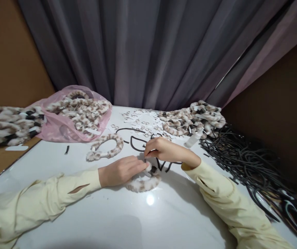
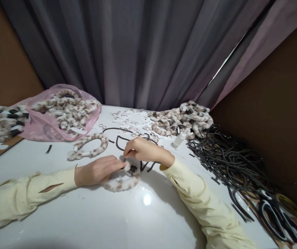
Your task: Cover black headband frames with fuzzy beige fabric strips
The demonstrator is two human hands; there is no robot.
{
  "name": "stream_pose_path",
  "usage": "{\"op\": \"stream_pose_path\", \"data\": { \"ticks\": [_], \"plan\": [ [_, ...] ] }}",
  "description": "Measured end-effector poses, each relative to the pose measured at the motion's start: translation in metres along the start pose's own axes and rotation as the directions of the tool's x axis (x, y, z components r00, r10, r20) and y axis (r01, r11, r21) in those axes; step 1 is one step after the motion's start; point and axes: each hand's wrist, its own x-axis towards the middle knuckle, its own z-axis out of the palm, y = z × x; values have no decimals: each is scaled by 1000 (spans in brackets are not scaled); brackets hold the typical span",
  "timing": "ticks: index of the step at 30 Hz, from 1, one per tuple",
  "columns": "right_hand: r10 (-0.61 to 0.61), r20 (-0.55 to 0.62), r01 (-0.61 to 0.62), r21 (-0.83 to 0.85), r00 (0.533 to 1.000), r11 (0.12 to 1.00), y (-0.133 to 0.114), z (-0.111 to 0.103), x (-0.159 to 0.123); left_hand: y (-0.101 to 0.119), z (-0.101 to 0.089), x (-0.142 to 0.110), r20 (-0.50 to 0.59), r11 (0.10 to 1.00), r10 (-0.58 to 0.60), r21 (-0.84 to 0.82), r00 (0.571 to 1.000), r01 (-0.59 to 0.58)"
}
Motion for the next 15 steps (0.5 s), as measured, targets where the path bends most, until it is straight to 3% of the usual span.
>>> {"op": "stream_pose_path", "data": {
  "ticks": [3,6,8,10,12,15],
  "plan": [
    [13,-23,-14,-7,1000,1000,8,6,3,2,1,2,-70,999,-28,-24,997,26],
    [58,-113,-63,-47,992,997,16,12,6,9,0,8,-155,957,-281,-123,947,264],
    [88,-250,-118,-108,964,987,16,15,6,12,-4,14,-182,861,-496,-232,849,453],
    [108,-396,-180,-150,912,972,10,15,5,13,-9,19,-175,736,-654,-373,736,565],
    [140,-463,-227,-137,875,964,-2,15,4,11,-15,24,-139,596,-758,-545,638,590],
    [186,-392,-247,-111,901,963,-22,18,3,5,-21,26,-11,333,-851,-783,524,526]
  ]
}}
